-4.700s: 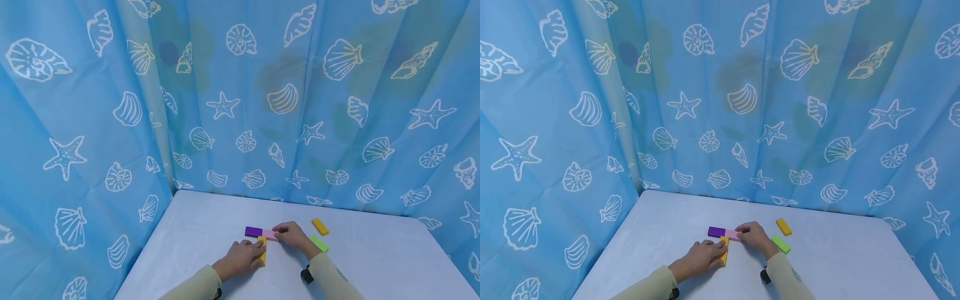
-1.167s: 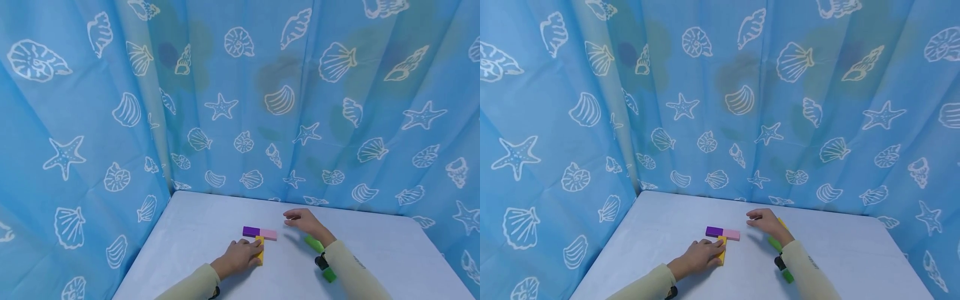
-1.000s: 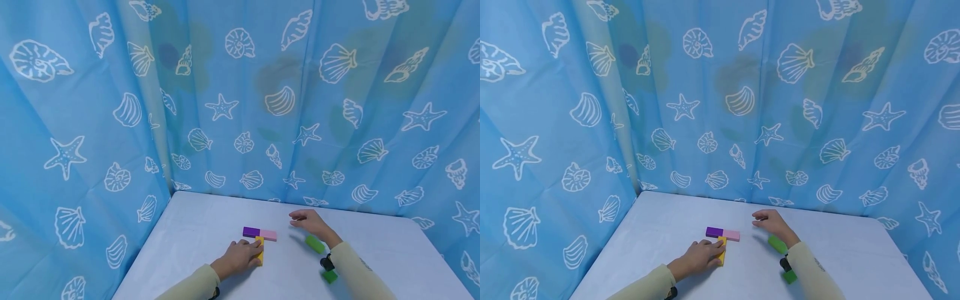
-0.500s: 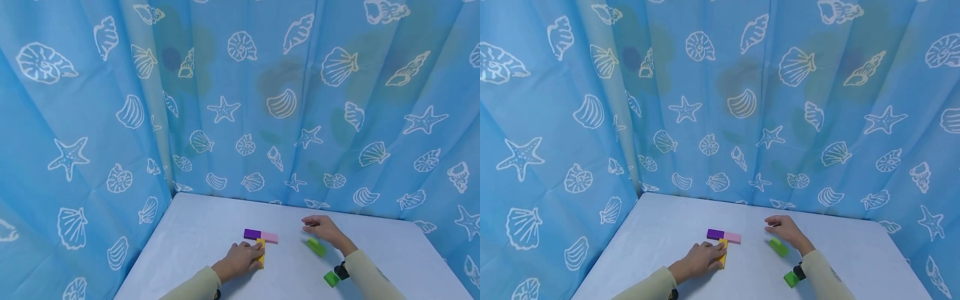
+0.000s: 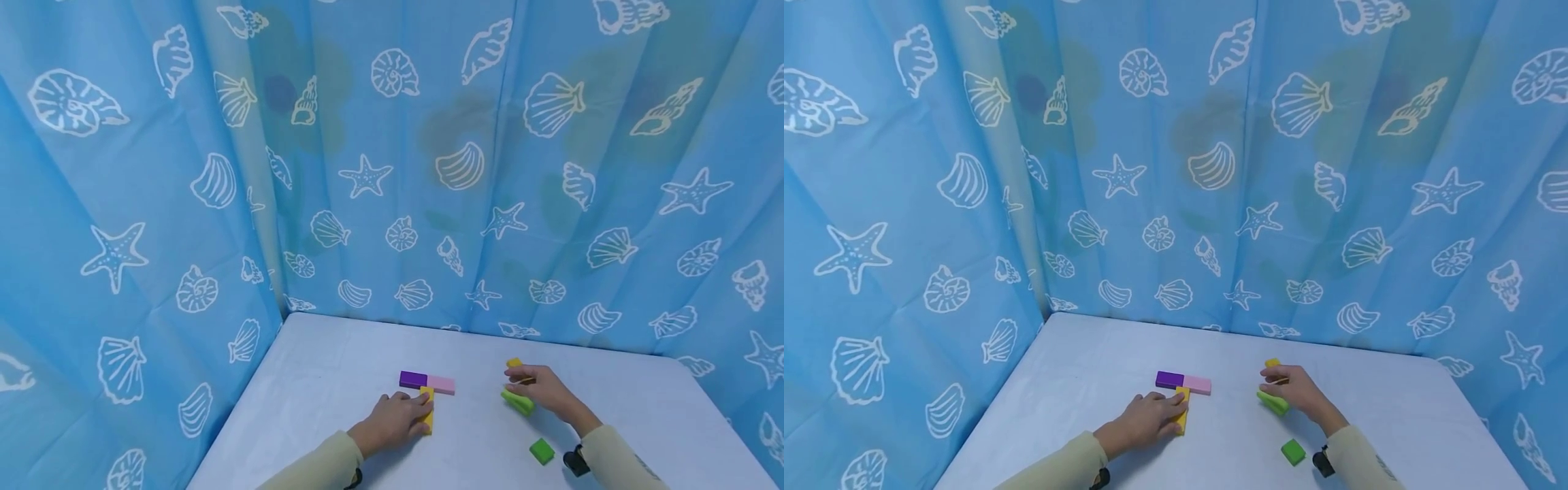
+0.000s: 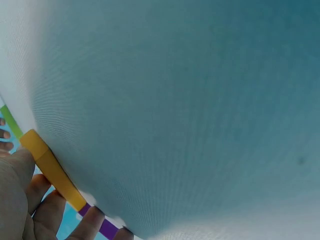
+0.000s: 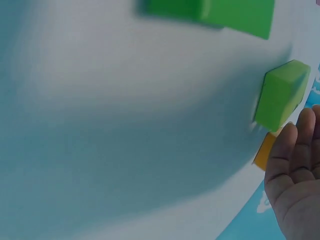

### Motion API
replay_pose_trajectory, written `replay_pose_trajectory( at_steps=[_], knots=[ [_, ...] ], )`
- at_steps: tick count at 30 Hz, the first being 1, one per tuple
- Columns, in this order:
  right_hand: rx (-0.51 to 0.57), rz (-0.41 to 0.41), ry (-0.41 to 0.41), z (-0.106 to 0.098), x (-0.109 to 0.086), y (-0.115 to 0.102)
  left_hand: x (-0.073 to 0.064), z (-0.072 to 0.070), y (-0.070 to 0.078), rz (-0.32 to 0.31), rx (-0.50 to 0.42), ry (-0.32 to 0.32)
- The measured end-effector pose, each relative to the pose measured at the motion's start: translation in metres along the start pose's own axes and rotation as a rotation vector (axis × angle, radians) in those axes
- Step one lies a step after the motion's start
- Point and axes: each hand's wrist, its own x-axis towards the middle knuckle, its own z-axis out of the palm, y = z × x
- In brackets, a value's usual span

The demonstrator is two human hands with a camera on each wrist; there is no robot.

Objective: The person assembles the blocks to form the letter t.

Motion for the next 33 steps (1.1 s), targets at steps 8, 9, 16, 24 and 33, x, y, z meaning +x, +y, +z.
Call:
replay_pose_trajectory(
  at_steps=[8, 9, 16, 24, 33],
  knots=[
    [0.019, 0.097, -0.012, -0.007, -0.009, 0.010, 0.003, 0.001, 0.001, -0.020, -0.014, -0.023],
    [0.012, 0.105, -0.011, -0.007, -0.010, 0.011, 0.003, 0.001, 0.001, -0.017, -0.014, -0.021],
    [-0.037, 0.133, -0.016, -0.004, -0.012, 0.015, 0.003, 0.002, 0.000, -0.008, -0.002, -0.012],
    [-0.014, 0.139, -0.021, -0.004, -0.010, 0.017, 0.004, 0.001, -0.002, -0.007, -0.002, -0.007],
    [-0.045, 0.123, -0.014, 0.005, -0.010, 0.010, 0.002, 0.003, -0.003, -0.013, -0.002, -0.015]
  ],
)
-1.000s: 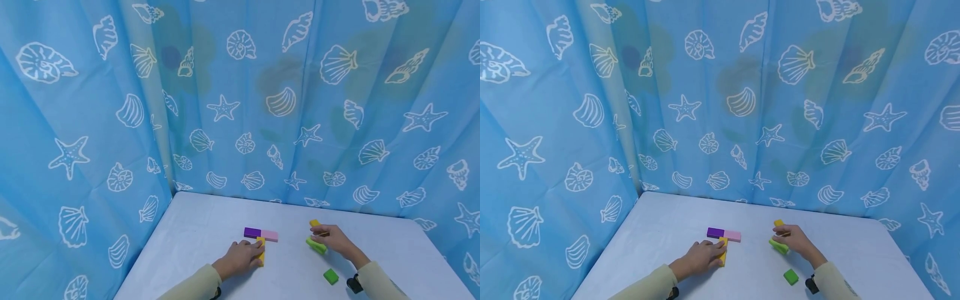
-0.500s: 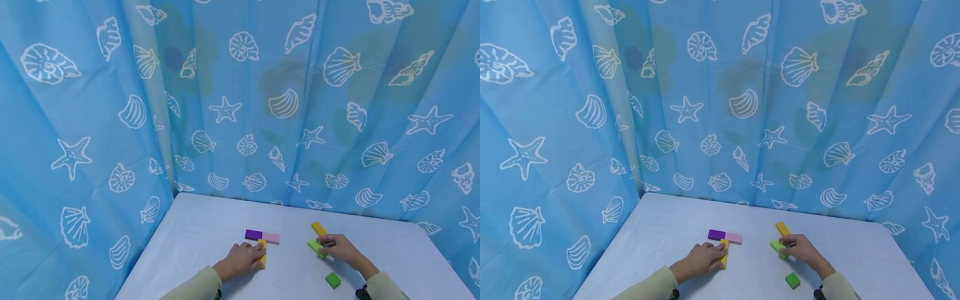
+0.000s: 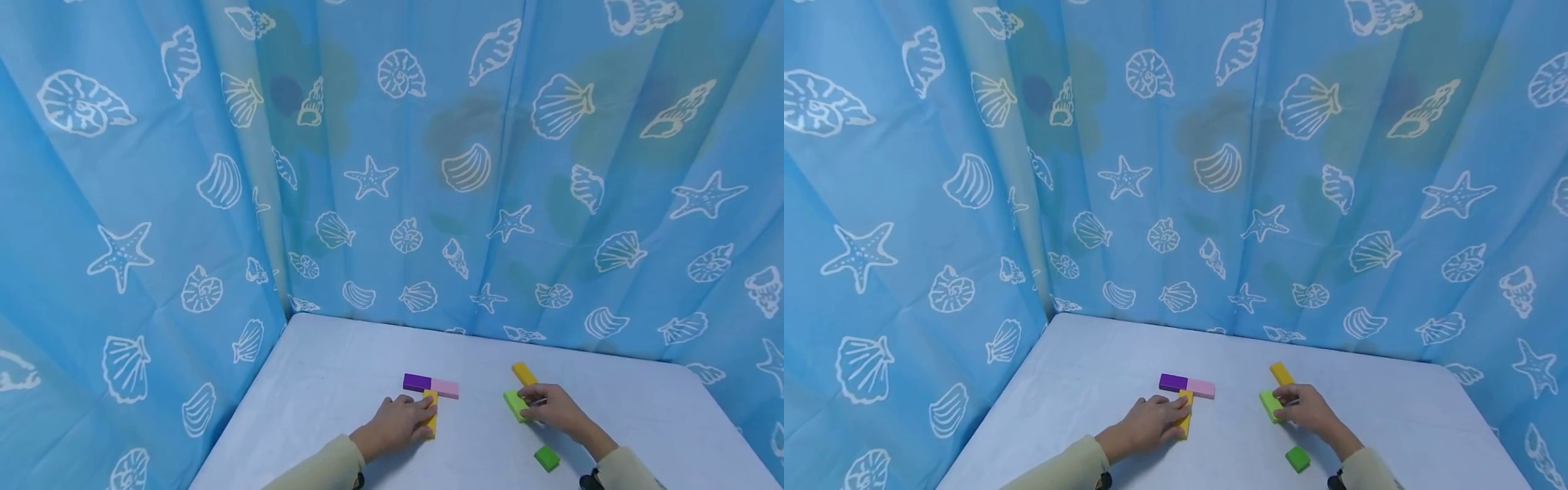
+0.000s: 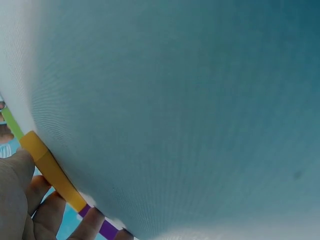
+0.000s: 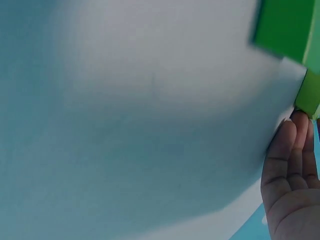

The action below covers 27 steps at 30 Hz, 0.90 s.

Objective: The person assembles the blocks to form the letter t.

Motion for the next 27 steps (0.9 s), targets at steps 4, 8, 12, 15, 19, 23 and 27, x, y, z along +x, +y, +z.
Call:
replay_pose_trajectory(
  at_steps=[4, 8, 12, 15, 19, 23, 27],
  knots=[
    [-0.011, -0.013, 0.011, 0.003, 0.004, -0.008, 0.000, -0.002, -0.002, -0.005, 0.010, 0.009],
    [0.003, 0.000, 0.020, 0.007, 0.007, -0.011, 0.000, -0.002, -0.003, -0.008, 0.011, 0.011],
    [0.007, 0.015, 0.001, 0.014, 0.008, -0.012, 0.000, 0.000, -0.002, 0.002, 0.016, 0.000],
    [-0.010, 0.000, -0.017, 0.018, 0.008, -0.014, 0.000, 0.000, 0.000, -0.001, 0.023, -0.004],
    [-0.011, -0.012, -0.017, 0.020, 0.011, -0.019, 0.000, -0.001, 0.001, -0.015, 0.015, -0.005],
    [-0.013, -0.005, -0.006, 0.021, 0.012, -0.022, 0.000, 0.000, 0.002, -0.010, 0.007, -0.005],
    [-0.018, -0.003, 0.011, 0.025, 0.014, -0.025, -0.001, -0.002, 0.003, -0.011, 0.003, -0.007]
  ],
)
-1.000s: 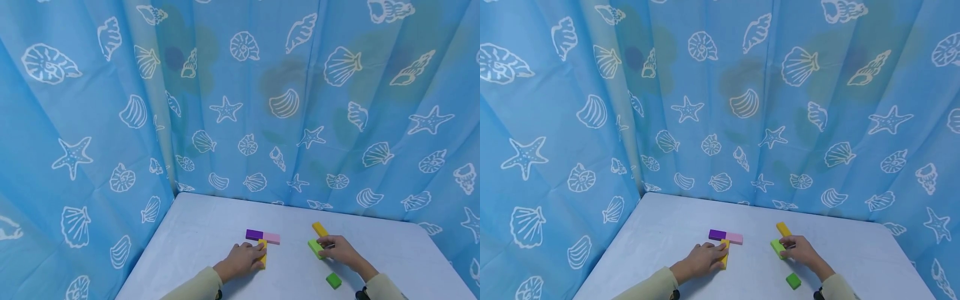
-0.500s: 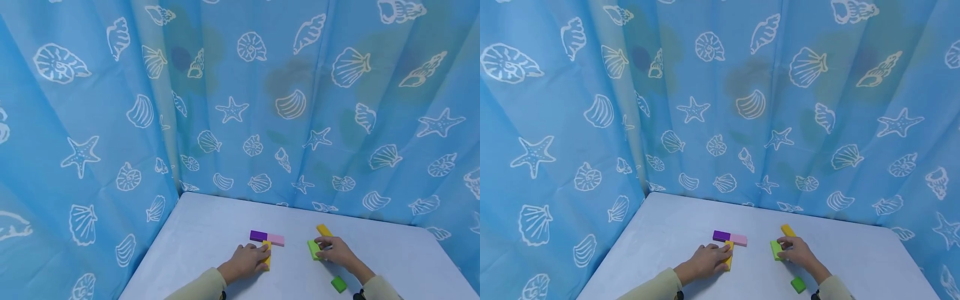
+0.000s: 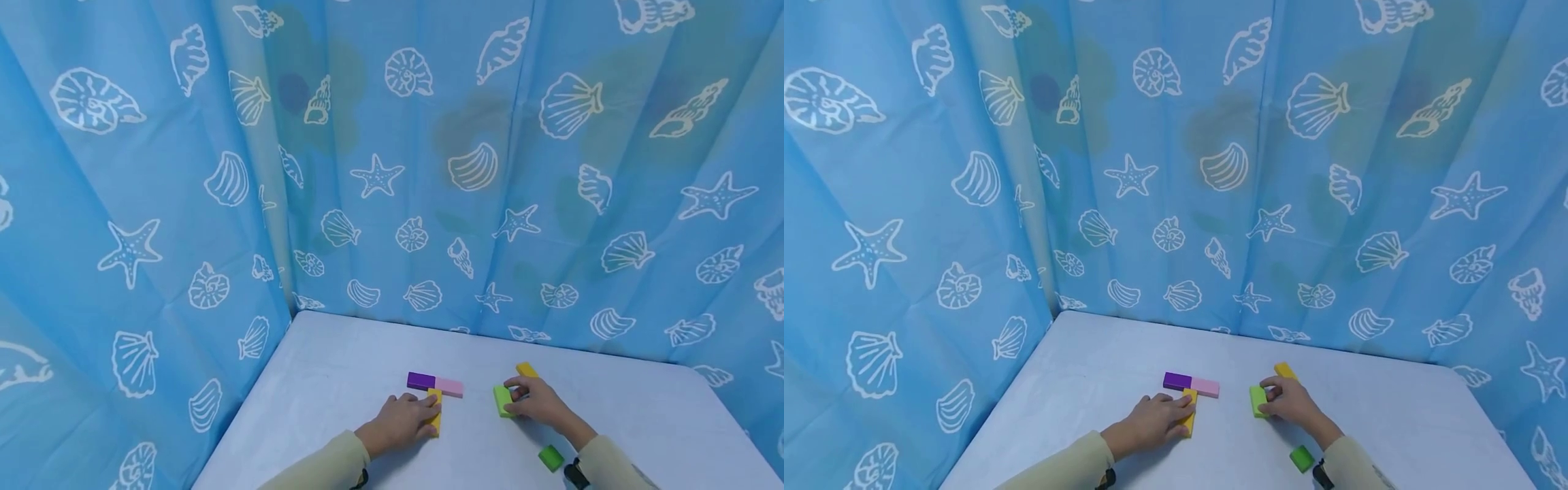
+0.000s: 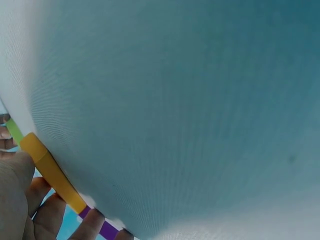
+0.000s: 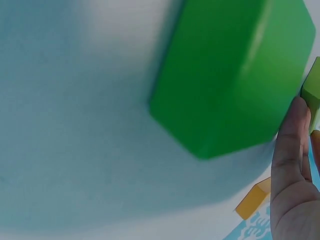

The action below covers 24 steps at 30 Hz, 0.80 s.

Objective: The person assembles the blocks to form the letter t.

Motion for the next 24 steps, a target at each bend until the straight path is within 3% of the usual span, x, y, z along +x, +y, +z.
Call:
replay_pose_trajectory(
  at_steps=[8, 24],
  knots=[
    [0.009, -0.025, 0.005, 0.007, 0.003, -0.003, -0.001, 0.001, -0.001, -0.009, -0.005, -0.015],
    [-0.048, -0.099, -0.003, 0.002, 0.002, -0.013, 0.002, 0.003, 0.000, 0.001, -0.002, 0.004]
  ],
)
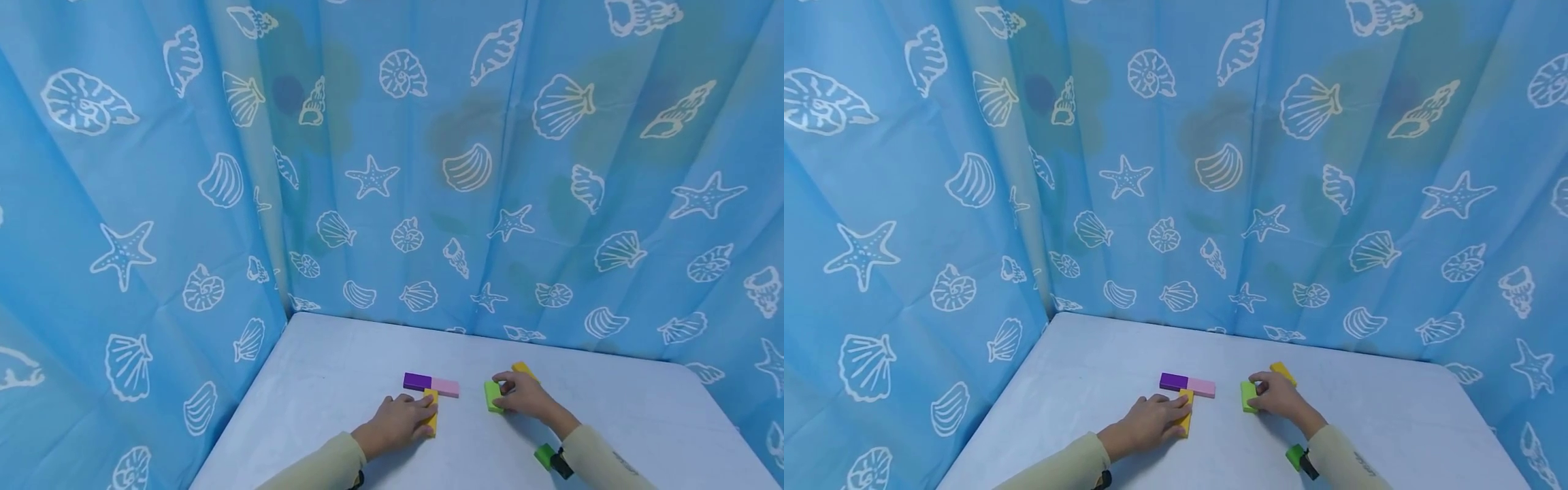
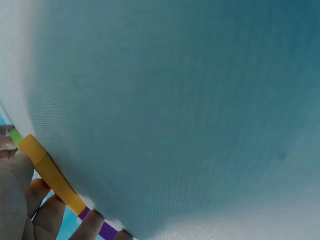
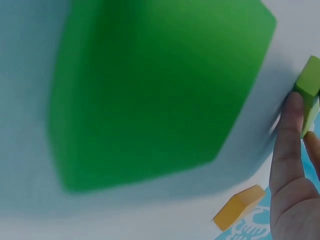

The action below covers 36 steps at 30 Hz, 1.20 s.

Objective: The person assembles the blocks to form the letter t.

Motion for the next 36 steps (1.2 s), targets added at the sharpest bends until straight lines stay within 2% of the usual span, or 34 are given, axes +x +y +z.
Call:
replay_pose_trajectory(
  at_steps=[8, 15, 22, 36],
  knots=[
    [-0.049, -0.025, 0.005, 0.005, 0.011, -0.005, -0.002, -0.001, 0.002, -0.006, -0.003, -0.006],
    [-0.044, 0.033, -0.012, 0.012, 0.023, -0.006, -0.003, 0.002, 0.004, -0.003, 0.013, -0.028],
    [-0.066, 0.040, -0.026, 0.011, 0.039, -0.014, 0.001, -0.001, 0.001, -0.009, 0.028, -0.013],
    [-0.053, 0.075, -0.006, 0.019, 0.056, -0.031, 0.001, 0.000, 0.000, -0.004, 0.030, -0.011]
  ],
)
